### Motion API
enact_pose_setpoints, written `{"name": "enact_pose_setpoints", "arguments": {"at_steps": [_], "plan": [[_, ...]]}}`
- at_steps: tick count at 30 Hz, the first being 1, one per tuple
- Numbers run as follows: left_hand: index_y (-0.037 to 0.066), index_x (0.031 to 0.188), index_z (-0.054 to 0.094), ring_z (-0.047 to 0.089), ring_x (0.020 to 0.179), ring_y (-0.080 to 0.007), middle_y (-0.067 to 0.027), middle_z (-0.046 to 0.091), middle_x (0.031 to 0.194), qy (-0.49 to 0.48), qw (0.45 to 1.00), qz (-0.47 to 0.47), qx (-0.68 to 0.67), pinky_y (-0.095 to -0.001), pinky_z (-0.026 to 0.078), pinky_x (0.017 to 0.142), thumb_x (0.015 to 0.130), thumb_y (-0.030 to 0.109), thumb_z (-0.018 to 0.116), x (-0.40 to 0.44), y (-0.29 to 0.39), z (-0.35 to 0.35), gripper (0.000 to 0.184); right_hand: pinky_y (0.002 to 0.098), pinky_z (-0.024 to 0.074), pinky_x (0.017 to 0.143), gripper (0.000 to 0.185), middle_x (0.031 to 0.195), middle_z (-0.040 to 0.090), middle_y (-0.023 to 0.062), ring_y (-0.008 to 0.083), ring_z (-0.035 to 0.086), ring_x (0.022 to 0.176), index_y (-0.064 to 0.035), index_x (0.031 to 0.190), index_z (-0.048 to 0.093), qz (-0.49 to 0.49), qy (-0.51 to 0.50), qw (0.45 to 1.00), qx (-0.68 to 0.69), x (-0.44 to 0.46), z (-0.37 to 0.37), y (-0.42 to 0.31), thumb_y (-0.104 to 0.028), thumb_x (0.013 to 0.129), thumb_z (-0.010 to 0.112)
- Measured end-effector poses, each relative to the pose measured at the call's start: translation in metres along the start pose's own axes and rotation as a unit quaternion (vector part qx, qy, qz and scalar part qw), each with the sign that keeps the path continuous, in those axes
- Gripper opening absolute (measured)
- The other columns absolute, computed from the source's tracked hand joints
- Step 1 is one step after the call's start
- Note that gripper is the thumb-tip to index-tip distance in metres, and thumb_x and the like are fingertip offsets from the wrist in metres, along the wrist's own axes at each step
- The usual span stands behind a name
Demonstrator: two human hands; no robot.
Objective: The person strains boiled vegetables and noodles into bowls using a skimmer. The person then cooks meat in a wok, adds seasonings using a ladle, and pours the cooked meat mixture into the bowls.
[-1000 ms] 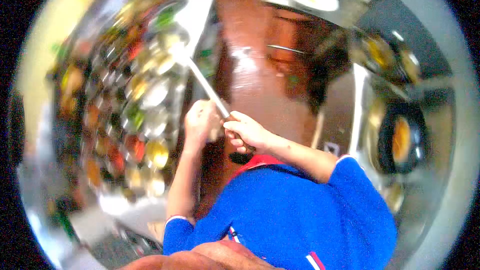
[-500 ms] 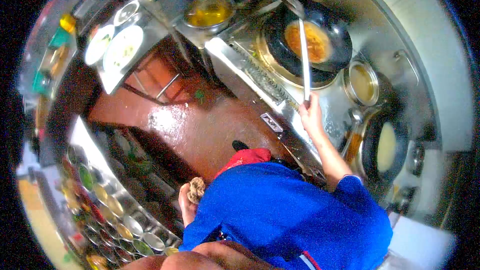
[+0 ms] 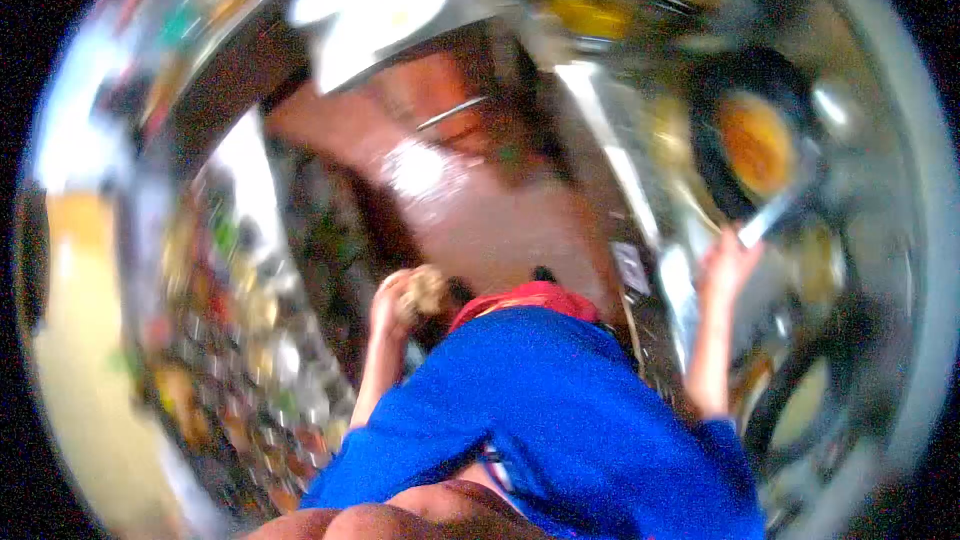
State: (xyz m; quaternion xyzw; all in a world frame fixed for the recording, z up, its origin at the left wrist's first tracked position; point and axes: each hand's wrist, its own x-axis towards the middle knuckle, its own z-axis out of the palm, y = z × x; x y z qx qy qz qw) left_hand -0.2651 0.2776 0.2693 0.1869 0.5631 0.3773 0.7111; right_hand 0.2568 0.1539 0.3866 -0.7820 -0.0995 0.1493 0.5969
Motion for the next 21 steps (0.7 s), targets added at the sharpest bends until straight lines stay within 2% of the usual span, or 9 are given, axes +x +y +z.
{"name": "enact_pose_setpoints", "arguments": {"at_steps": [1, 3, 5, 7, 8, 11, 14, 17, 21], "plan": [[0.001, 0.109, 0.058, 0.067, 0.085, -0.0267, -0.016, 0.065, 0.101, 0.006, 0.999, -0.007, -0.037, -0.0389, 0.059, 0.071, 0.09, 0.011, 0.058, 0.007, -0.004, -0.022, 0.022, 0.0223, 0.0347, 0.036, 0.029, 0.067, 0.044, -0.0019, 0.0072, 0.041, 0.045, -0.0094, 0.113, 0.044, 0.032, -0.024, 0.999, 0.026, -0.016, 0.026, -0.002, -0.015, 0.089, 0.059], [0.002, 0.104, 0.058, 0.067, 0.082, -0.0249, -0.0135, 0.066, 0.096, 0.057, 0.994, 0.001, -0.096, -0.0402, 0.058, 0.069, 0.093, 0.015, 0.056, 0.006, 0.002, -0.041, 0.017, 0.0188, 0.0314, 0.032, 0.019, 0.061, 0.043, -0.0018, 0.0042, 0.04, 0.043, -0.0097, 0.104, 0.044, 0.002, -0.151, 0.987, 0.058, -0.064, 0.069, -0.007, -0.018, 0.091, 0.055], [0.004, 0.095, 0.058, 0.066, 0.077, -0.0229, -0.0109, 0.064, 0.086, 0.079, 0.979, 0.018, -0.189, -0.0391, 0.058, 0.067, 0.094, 0.019, 0.055, 0.017, -0.003, -0.085, 0.016, 0.0215, 0.0305, 0.03, 0.023, 0.056, 0.041, -0.0007, 0.0076, 0.038, 0.037, -0.0066, 0.108, 0.044, 0.057, -0.255, 0.965, 0.004, -0.134, 0.112, -0.031, -0.016, 0.09, 0.054], [0.006, 0.087, 0.056, 0.065, 0.072, -0.022, -0.0085, 0.062, 0.079, 0.133, 0.959, 0.044, -0.245, -0.038, 0.056, 0.066, 0.095, 0.023, 0.056, 0.003, 0.027, -0.106, 0.019, 0.0219, 0.0301, 0.029, 0.027, 0.056, 0.04, -0.0009, 0.0078, 0.036, 0.036, -0.0049, 0.111, 0.044, 0.16, -0.409, 0.897, -0.061, -0.181, 0.146, -0.039, -0.016, 0.089, 0.055], [0.006, 0.082, 0.056, 0.062, 0.069, -0.0195, -0.0065, 0.06, 0.077, 0.161, 0.952, 0.09, -0.244, -0.0357, 0.053, 0.064, 0.095, 0.024, 0.057, 0.018, 0.027, -0.132, 0.022, 0.0209, 0.0292, 0.029, 0.027, 0.058, 0.04, -0.0021, 0.0065, 0.035, 0.037, -0.0053, 0.11, 0.045, 0.143, -0.52, 0.84, -0.054, -0.203, 0.165, -0.046, -0.016, 0.088, 0.056], [0.006, 0.081, 0.056, 0.058, 0.07, -0.0166, -0.0051, 0.059, 0.079, 0.256, 0.904, 0.177, -0.294, -0.0319, 0.049, 0.064, 0.096, 0.025, 0.055, 0.045, 0.036, -0.182, 0.024, 0.0212, 0.0305, 0.032, 0.031, 0.064, 0.043, -0.0022, 0.0059, 0.038, 0.04, -0.0046, 0.113, 0.046, 0.208, -0.669, 0.697, -0.153, -0.267, 0.23, -0.071, -0.011, 0.085, 0.058], [0.004, 0.088, 0.055, 0.062, 0.078, -0.0176, -0.0082, 0.061, 0.087, 0.266, 0.87, 0.221, -0.353, -0.033, 0.052, 0.071, 0.1, 0.027, 0.046, 0.05, 0.064, -0.226, 0.027, 0.0252, 0.0381, 0.039, 0.032, 0.063, 0.046, -0.001, 0.0101, 0.044, 0.044, -0.0021, 0.113, 0.046, 0.125, -0.784, 0.561, -0.234, -0.335, 0.297, -0.09, -0.012, 0.085, 0.058], [0.0, 0.094, 0.052, 0.065, 0.064, -0.0256, -0.0154, 0.063, 0.078, 0.316, 0.828, 0.246, -0.393, -0.0355, 0.056, 0.057, 0.101, 0.03, 0.039, 0.021, 0.12, -0.234, 0.033, 0.0314, 0.0446, 0.048, 0.032, 0.063, 0.05, 0.0045, 0.0183, 0.051, 0.049, 0.0002, 0.111, 0.045, -0.077, -0.849, 0.472, -0.227, -0.382, 0.354, -0.065, -0.013, 0.085, 0.059], [-0.004, 0.09, 0.054, 0.065, 0.058, -0.0281, -0.0177, 0.063, 0.074, 0.348, 0.786, 0.264, -0.437, -0.0375, 0.055, 0.051, 0.1, 0.028, 0.039, 0.031, 0.142, -0.267, 0.037, 0.0455, 0.0491, 0.06, 0.026, 0.07, 0.058, 0.0193, 0.0358, 0.061, 0.062, 0.0019, 0.103, 0.042, -0.379, -0.801, 0.358, -0.295, -0.446, 0.401, -0.075, -0.011, 0.084, 0.055]]}}
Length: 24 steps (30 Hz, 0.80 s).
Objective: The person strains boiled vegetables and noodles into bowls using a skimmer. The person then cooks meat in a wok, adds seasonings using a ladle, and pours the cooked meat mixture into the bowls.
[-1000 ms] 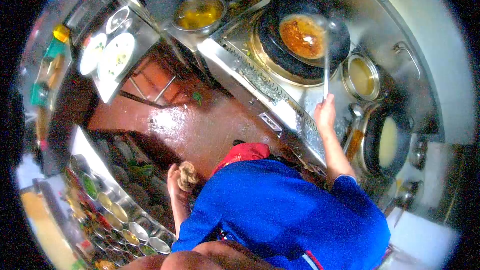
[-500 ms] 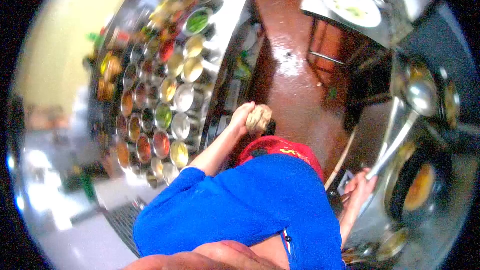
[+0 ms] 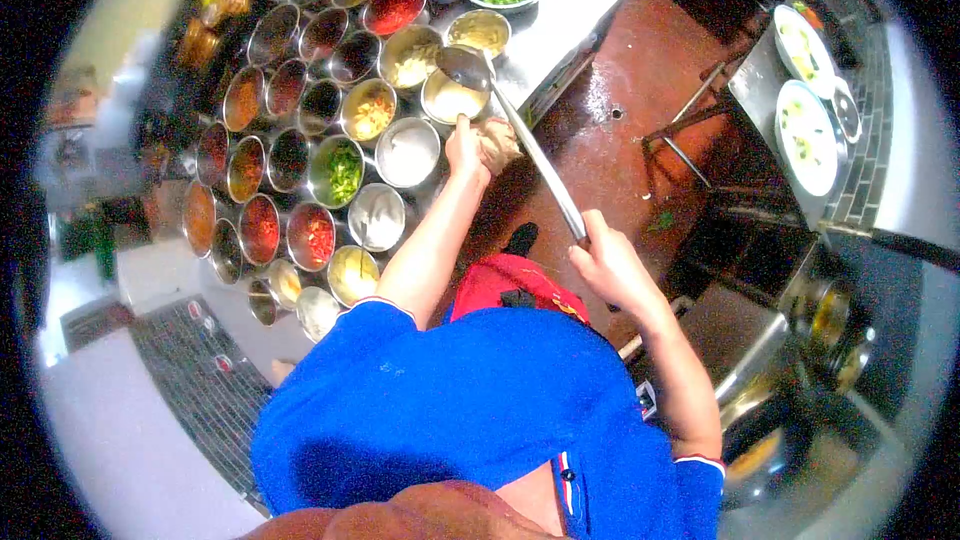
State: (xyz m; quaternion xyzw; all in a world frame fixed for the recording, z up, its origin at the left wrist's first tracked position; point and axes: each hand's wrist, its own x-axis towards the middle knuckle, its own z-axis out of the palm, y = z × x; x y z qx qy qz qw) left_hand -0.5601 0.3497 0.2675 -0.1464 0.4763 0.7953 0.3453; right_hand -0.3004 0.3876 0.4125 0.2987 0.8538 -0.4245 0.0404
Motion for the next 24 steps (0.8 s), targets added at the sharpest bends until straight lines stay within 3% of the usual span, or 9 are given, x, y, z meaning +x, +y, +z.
{"name": "enact_pose_setpoints", "arguments": {"at_steps": [3, 7, 11, 14, 17, 20, 22, 23, 24], "plan": [[-0.005, 0.084, 0.056, 0.062, 0.059, -0.0228, -0.0126, 0.061, 0.071, 0.077, 0.997, 0.026, 0.006, -0.0338, 0.05, 0.053, 0.089, 0.014, 0.046, 0.032, -0.01, -0.003, 0.023, 0.0545, 0.0491, 0.066, 0.015, 0.078, 0.061, 0.0268, 0.046, 0.062, 0.072, 0.0011, 0.097, 0.04, 0.027, -0.042, 0.984, -0.171, 0.034, 0.007, -0.01, -0.009, 0.087, 0.045], [-0.005, 0.081, 0.057, 0.054, 0.055, -0.0171, -0.0087, 0.058, 0.07, 0.099, 0.993, 0.05, 0.045, -0.0321, 0.042, 0.051, 0.083, 0.01, 0.048, 0.046, -0.017, -0.013, 0.017, 0.0546, 0.0487, 0.065, 0.014, 0.076, 0.059, 0.0288, 0.0477, 0.06, 0.071, 0.0035, 0.097, 0.041, 0.054, -0.034, 0.97, -0.234, 0.047, 0.034, -0.003, -0.009, 0.092, 0.038], [-0.005, 0.081, 0.056, 0.054, 0.051, -0.0184, -0.0111, 0.058, 0.067, 0.097, 0.994, 0.056, 0.015, -0.0328, 0.042, 0.047, 0.084, 0.01, 0.047, 0.054, -0.019, -0.013, 0.018, 0.0544, 0.0473, 0.063, 0.016, 0.071, 0.057, 0.0298, 0.0486, 0.059, 0.071, 0.0046, 0.096, 0.039, -0.001, -0.09, 0.985, -0.15, 0.042, 0.028, -0.007, -0.009, 0.089, 0.044], [-0.005, 0.08, 0.056, 0.055, 0.046, -0.0219, -0.0145, 0.059, 0.064, 0.045, 0.996, -0.003, -0.07, -0.035, 0.042, 0.041, 0.085, 0.009, 0.046, 0.018, 0.011, 0.01, 0.018, 0.0541, 0.0469, 0.061, 0.017, 0.071, 0.057, 0.0288, 0.0479, 0.059, 0.069, 0.0032, 0.095, 0.037, 0.052, -0.158, 0.977, -0.136, 0.033, 0.008, -0.027, -0.006, 0.086, 0.048], [-0.006, 0.078, 0.055, 0.057, 0.045, -0.0256, -0.0172, 0.059, 0.064, 0.067, 0.997, 0.031, -0.001, -0.0366, 0.045, 0.041, 0.084, 0.008, 0.046, 0.035, -0.003, -0.001, 0.018, 0.0525, 0.0471, 0.058, 0.019, 0.069, 0.057, 0.0264, 0.0456, 0.059, 0.066, 0.0025, 0.095, 0.035, 0.025, -0.105, 0.978, -0.176, 0.043, -0.001, -0.016, -0.005, 0.084, 0.05], [-0.005, 0.075, 0.056, 0.058, 0.051, -0.0212, -0.0143, 0.059, 0.066, 0.126, 0.981, 0.103, 0.104, -0.0345, 0.044, 0.046, 0.082, 0.008, 0.048, 0.063, -0.028, -0.015, 0.017, 0.0528, 0.0471, 0.063, 0.025, 0.072, 0.058, 0.029, 0.0456, 0.06, 0.069, 0.003, 0.1, 0.036, 0.159, -0.067, 0.98, -0.102, 0.055, 0.024, 0.013, -0.022, 0.098, 0.031], [-0.005, 0.074, 0.057, 0.057, 0.054, -0.0185, -0.0128, 0.059, 0.067, 0.142, 0.978, 0.09, 0.122, -0.0334, 0.044, 0.049, 0.081, 0.008, 0.049, 0.072, -0.034, -0.018, 0.016, 0.0533, 0.0462, 0.065, 0.034, 0.073, 0.057, 0.0302, 0.0454, 0.06, 0.072, 0.0025, 0.101, 0.036, 0.049, -0.115, 0.979, -0.163, 0.045, 0.032, 0.01, -0.028, 0.101, 0.02], [-0.005, 0.076, 0.058, 0.057, 0.056, -0.0176, -0.0125, 0.059, 0.068, 0.129, 0.984, 0.07, 0.103, -0.0329, 0.044, 0.051, 0.08, 0.008, 0.05, 0.07, -0.03, -0.019, 0.016, 0.0536, 0.046, 0.065, 0.022, 0.073, 0.057, 0.03, 0.0461, 0.06, 0.073, 0.002, 0.1, 0.035, 0.083, -0.147, 0.981, -0.092, 0.043, 0.026, 0.001, -0.019, 0.097, 0.034], [-0.006, 0.077, 0.059, 0.057, 0.058, -0.0167, -0.0122, 0.059, 0.068, 0.113, 0.989, 0.048, 0.087, -0.0324, 0.044, 0.053, 0.08, 0.008, 0.05, 0.066, -0.027, -0.021, 0.017, 0.0537, 0.0458, 0.064, 0.019, 0.073, 0.057, 0.0298, 0.0465, 0.059, 0.073, 0.002, 0.1, 0.035, 0.075, -0.15, 0.98, -0.103, 0.04, 0.014, -0.011, -0.016, 0.093, 0.039]]}}
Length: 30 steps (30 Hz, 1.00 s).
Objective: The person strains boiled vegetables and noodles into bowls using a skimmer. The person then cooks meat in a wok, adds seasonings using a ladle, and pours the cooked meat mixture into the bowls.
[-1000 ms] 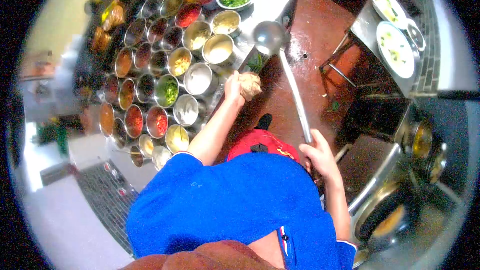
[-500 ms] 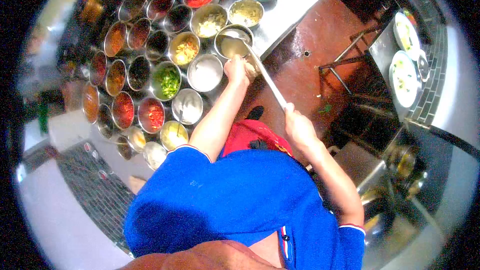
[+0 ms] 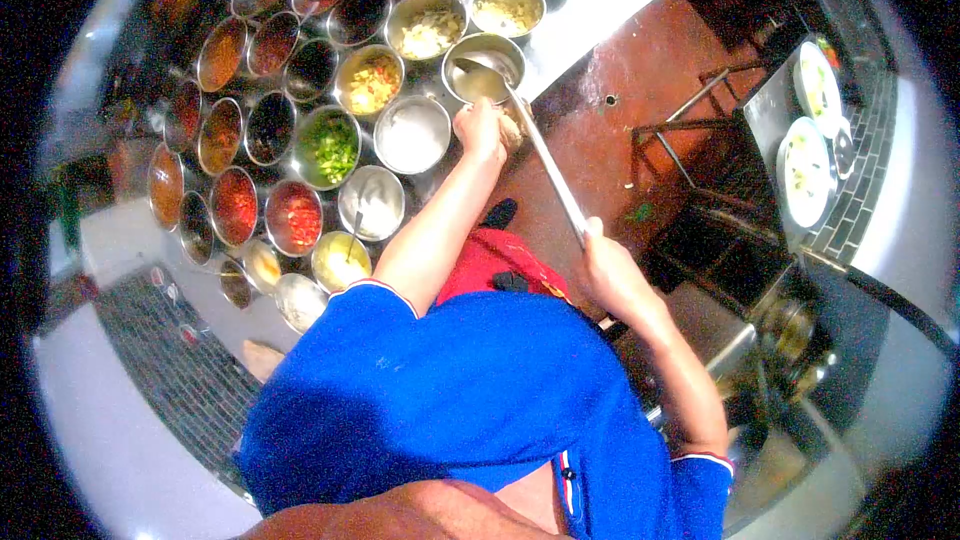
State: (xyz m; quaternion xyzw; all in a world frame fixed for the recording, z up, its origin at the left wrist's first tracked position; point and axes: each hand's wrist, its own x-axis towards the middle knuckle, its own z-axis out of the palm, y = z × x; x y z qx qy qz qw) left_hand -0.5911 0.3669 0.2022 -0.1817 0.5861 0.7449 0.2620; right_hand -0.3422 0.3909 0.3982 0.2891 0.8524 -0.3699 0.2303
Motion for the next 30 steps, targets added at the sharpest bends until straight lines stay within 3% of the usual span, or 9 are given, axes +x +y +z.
{"name": "enact_pose_setpoints", "arguments": {"at_steps": [3, 5, 8, 10, 12, 17, 20, 26, 30], "plan": [[-0.004, 0.077, 0.057, 0.055, 0.059, -0.0145, -0.008, 0.057, 0.069, -0.022, 0.999, -0.036, -0.027, -0.0312, 0.043, 0.054, 0.081, 0.006, 0.05, -0.027, 0.032, 0.003, 0.012, 0.054, 0.0458, 0.062, 0.03, 0.072, 0.057, 0.0288, 0.0477, 0.058, 0.071, 0.0013, 0.097, 0.034, -0.038, 0.033, 0.997, -0.06, -0.008, -0.029, -0.004, 0.0, 0.076, 0.056], [-0.003, 0.08, 0.056, 0.054, 0.06, -0.0151, -0.0073, 0.057, 0.072, -0.01, 0.999, 0.02, -0.031, -0.0311, 0.044, 0.055, 0.081, 0.005, 0.05, -0.02, 0.024, 0.005, 0.01, 0.0544, 0.0458, 0.06, 0.015, 0.072, 0.058, 0.0283, 0.0467, 0.06, 0.071, 0.001, 0.097, 0.035, 0.003, 0.054, 0.994, -0.097, 0.006, -0.027, -0.002, -0.009, 0.09, 0.043], [-0.005, 0.074, 0.058, 0.056, 0.058, -0.0156, -0.01, 0.058, 0.067, 0.026, 0.999, 0.034, 0.014, -0.0322, 0.044, 0.053, 0.081, 0.008, 0.05, -0.009, 0.011, 0.008, 0.017, 0.0539, 0.0463, 0.06, 0.021, 0.072, 0.059, 0.0275, 0.0457, 0.06, 0.07, 0.0022, 0.101, 0.036, 0.012, 0.04, 0.995, -0.092, 0.012, 0.01, 0.015, -0.016, 0.099, 0.025], [-0.004, 0.079, 0.057, 0.056, 0.063, -0.0149, -0.0082, 0.058, 0.072, 0.0, 1.0, -0.014, -0.007, -0.0305, 0.045, 0.057, 0.081, 0.006, 0.051, -0.02, 0.026, 0.006, 0.012, 0.0546, 0.0464, 0.062, 0.019, 0.074, 0.058, 0.0289, 0.0464, 0.06, 0.072, 0.0004, 0.099, 0.035, -0.029, 0.012, 0.996, -0.081, -0.005, 0.001, 0.0, -0.007, 0.087, 0.047], [-0.004, 0.08, 0.056, 0.056, 0.065, -0.0147, -0.0076, 0.058, 0.075, -0.011, 1.0, -0.02, 0.006, -0.0298, 0.045, 0.059, 0.08, 0.004, 0.051, -0.023, 0.029, 0.004, 0.01, 0.0545, 0.046, 0.061, 0.027, 0.073, 0.058, 0.0286, 0.0468, 0.06, 0.071, 0.0002, 0.099, 0.035, -0.019, 0.025, 0.998, -0.051, -0.007, -0.025, 0.0, -0.003, 0.08, 0.054], [-0.003, 0.077, 0.055, 0.056, 0.064, -0.0149, -0.0085, 0.058, 0.072, 0.019, 0.997, 0.007, 0.072, -0.03, 0.046, 0.06, 0.08, 0.005, 0.051, -0.016, 0.02, 0.005, 0.009, 0.0516, 0.045, 0.056, 0.025, 0.069, 0.055, 0.0272, 0.0463, 0.058, 0.066, 0.0008, 0.099, 0.034, -0.03, 0.046, 0.996, -0.074, 0.012, 0.008, 0.018, -0.009, 0.085, 0.053], [-0.003, 0.075, 0.055, 0.055, 0.065, -0.0144, -0.0083, 0.058, 0.072, -0.034, 0.994, -0.065, -0.076, -0.0302, 0.046, 0.061, 0.079, 0.006, 0.052, -0.024, 0.033, 0.003, 0.011, 0.0512, 0.0454, 0.061, 0.026, 0.072, 0.055, 0.0286, 0.0467, 0.058, 0.072, 0.0009, 0.098, 0.035, -0.016, 0.018, 1.0, -0.012, -0.01, -0.018, -0.003, -0.004, 0.082, 0.055], [-0.004, 0.08, 0.058, 0.055, 0.068, -0.0135, -0.0069, 0.059, 0.076, -0.003, 1.0, 0.02, -0.011, -0.0294, 0.045, 0.064, 0.081, 0.007, 0.052, -0.026, 0.027, 0.003, 0.013, 0.052, 0.0444, 0.063, 0.03, 0.075, 0.056, 0.0289, 0.0467, 0.058, 0.072, -0.0002, 0.097, 0.034, -0.007, 0.029, 0.999, -0.016, 0.008, 0.007, 0.003, -0.009, 0.081, 0.058], [-0.004, 0.077, 0.06, 0.053, 0.069, -0.012, -0.0043, 0.057, 0.074, 0.0, 0.997, 0.04, 0.063, -0.0281, 0.044, 0.063, 0.081, 0.009, 0.056, -0.025, 0.024, -0.003, 0.014, 0.0509, 0.0445, 0.066, 0.028, 0.077, 0.055, 0.0289, 0.0479, 0.057, 0.076, 0.0009, 0.096, 0.037, 0.045, 0.004, 0.99, 0.137, -0.004, -0.023, -0.004, -0.01, 0.08, 0.058]]}}
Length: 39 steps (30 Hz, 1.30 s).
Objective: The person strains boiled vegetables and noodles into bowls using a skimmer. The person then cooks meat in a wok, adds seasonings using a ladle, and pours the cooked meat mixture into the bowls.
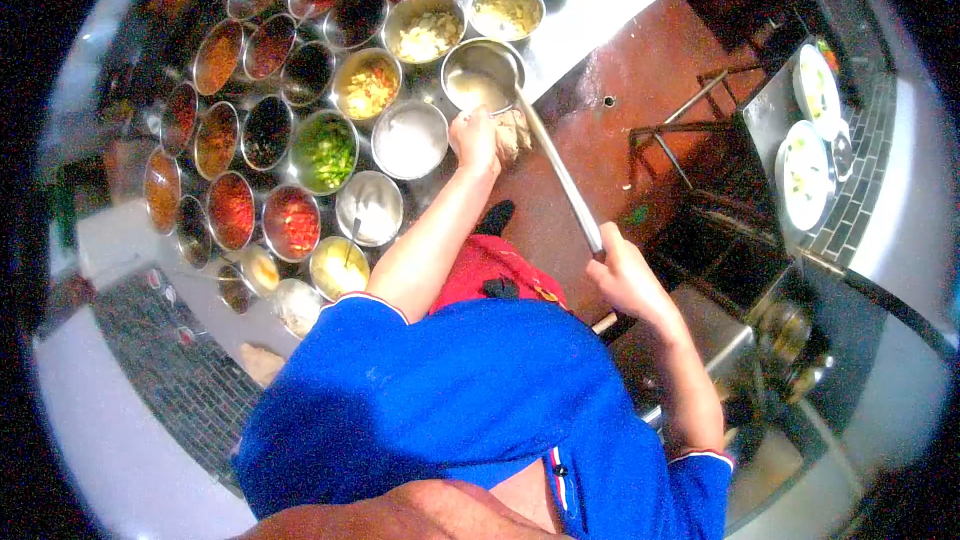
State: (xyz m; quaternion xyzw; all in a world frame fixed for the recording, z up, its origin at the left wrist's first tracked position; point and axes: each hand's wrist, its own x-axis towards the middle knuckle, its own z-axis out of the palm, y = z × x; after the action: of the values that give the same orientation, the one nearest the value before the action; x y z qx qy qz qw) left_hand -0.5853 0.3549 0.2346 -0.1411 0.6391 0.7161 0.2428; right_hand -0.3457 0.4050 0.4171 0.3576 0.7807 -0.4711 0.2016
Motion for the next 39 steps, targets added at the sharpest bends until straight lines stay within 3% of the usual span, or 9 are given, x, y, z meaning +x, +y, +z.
{"name": "enact_pose_setpoints", "arguments": {"at_steps": [4, 5, 9, 12, 18, 24, 28, 32, 39], "plan": [[-0.003, 0.075, 0.06, 0.052, 0.067, -0.0122, -0.0032, 0.057, 0.073, 0.008, 0.999, 0.023, 0.034, -0.0286, 0.043, 0.062, 0.082, 0.011, 0.056, 0.001, -0.003, 0.005, 0.016, 0.0478, 0.0446, 0.066, 0.027, 0.074, 0.053, 0.0261, 0.0448, 0.056, 0.073, 0.0028, 0.096, 0.038, -0.057, 0.046, 0.994, -0.084, 0.013, 0.028, 0.018, -0.011, 0.081, 0.055], [-0.003, 0.075, 0.06, 0.052, 0.067, -0.0122, -0.003, 0.057, 0.073, 0.016, 0.997, 0.028, 0.065, -0.0288, 0.043, 0.061, 0.083, 0.011, 0.056, 0.001, -0.004, 0.004, 0.016, 0.044, 0.0461, 0.055, 0.025, 0.067, 0.051, 0.0186, 0.0345, 0.056, 0.059, 0.0018, 0.098, 0.04, -0.146, 0.072, 0.986, -0.036, 0.011, 0.029, 0.018, -0.009, 0.081, 0.054], [-0.002, 0.077, 0.058, 0.051, 0.064, -0.0106, -0.0022, 0.055, 0.071, 0.011, 0.997, 0.025, 0.068, -0.0283, 0.042, 0.058, 0.085, 0.011, 0.055, -0.008, 0.002, 0.001, 0.016, 0.0278, 0.0367, 0.033, 0.023, 0.062, 0.044, 0.0025, 0.0107, 0.041, 0.038, -0.0038, 0.1, 0.044, 0.139, -0.104, 0.909, 0.378, -0.009, 0.002, -0.022, -0.005, 0.08, 0.055], [-0.001, 0.078, 0.057, 0.05, 0.061, -0.0098, -0.0019, 0.054, 0.07, -0.012, 0.999, 0.017, 0.034, -0.0273, 0.041, 0.056, 0.086, 0.011, 0.054, 0.008, -0.014, -0.007, 0.014, 0.0273, 0.0352, 0.032, 0.022, 0.061, 0.043, 0.0022, 0.0107, 0.04, 0.038, -0.0039, 0.101, 0.046, 0.145, -0.141, 0.828, 0.524, -0.017, -0.001, -0.031, -0.004, 0.081, 0.055], [0.002, 0.084, 0.056, 0.051, 0.059, -0.0106, -0.0015, 0.054, 0.072, -0.074, 0.989, -0.032, -0.127, -0.0259, 0.042, 0.053, 0.095, 0.022, 0.052, -0.021, 0.012, -0.013, 0.023, 0.0236, 0.0324, 0.031, 0.023, 0.064, 0.043, 0.0004, 0.0075, 0.04, 0.04, -0.0055, 0.102, 0.048, 0.124, -0.14, 0.802, 0.567, -0.037, 0.007, -0.026, -0.006, 0.082, 0.058], [0.006, 0.089, 0.056, 0.057, 0.064, -0.0132, -0.0032, 0.058, 0.078, -0.186, 0.981, -0.023, -0.037, -0.027, 0.045, 0.054, 0.1, 0.032, 0.048, -0.085, 0.02, -0.03, 0.029, 0.0232, 0.0334, 0.031, 0.022, 0.064, 0.043, 0.0004, 0.0078, 0.039, 0.04, -0.004, 0.101, 0.048, 0.05, -0.145, 0.757, 0.635, -0.049, 0.018, -0.007, -0.007, 0.082, 0.056], [-0.008, 0.077, 0.056, 0.062, 0.057, -0.0271, -0.018, 0.062, 0.071, -0.336, 0.935, -0.112, 0.026, -0.0391, 0.054, 0.052, 0.083, 0.001, 0.042, -0.091, -0.029, -0.059, 0.018, 0.0229, 0.0326, 0.031, 0.022, 0.063, 0.041, 0.0004, 0.0081, 0.039, 0.039, -0.0042, 0.102, 0.048, 0.015, -0.137, 0.706, 0.695, -0.08, 0.019, 0.016, -0.008, 0.082, 0.057], [-0.01, 0.091, 0.061, 0.067, 0.069, -0.0305, -0.0194, 0.065, 0.079, -0.407, 0.86, -0.305, 0.042, -0.0396, 0.057, 0.061, 0.078, 0.0, 0.049, -0.125, -0.049, -0.072, 0.02, 0.023, 0.0329, 0.03, 0.026, 0.063, 0.04, 0.0008, 0.0085, 0.038, 0.038, -0.0036, 0.103, 0.048, -0.022, -0.08, 0.655, 0.751, -0.133, 0.029, 0.048, -0.01, 0.081, 0.059], [-0.006, 0.115, 0.058, 0.067, 0.092, -0.028, -0.0184, 0.066, 0.106, -0.515, 0.778, -0.339, 0.119, -0.0411, 0.056, 0.083, 0.08, -0.001, 0.045, -0.173, -0.117, -0.058, 0.038, 0.0255, 0.0318, 0.027, 0.032, 0.059, 0.038, 0.0018, 0.0102, 0.037, 0.035, -0.0011, 0.107, 0.049, -0.135, 0.097, 0.582, 0.796, -0.262, 0.072, 0.122, -0.012, 0.079, 0.062]]}}
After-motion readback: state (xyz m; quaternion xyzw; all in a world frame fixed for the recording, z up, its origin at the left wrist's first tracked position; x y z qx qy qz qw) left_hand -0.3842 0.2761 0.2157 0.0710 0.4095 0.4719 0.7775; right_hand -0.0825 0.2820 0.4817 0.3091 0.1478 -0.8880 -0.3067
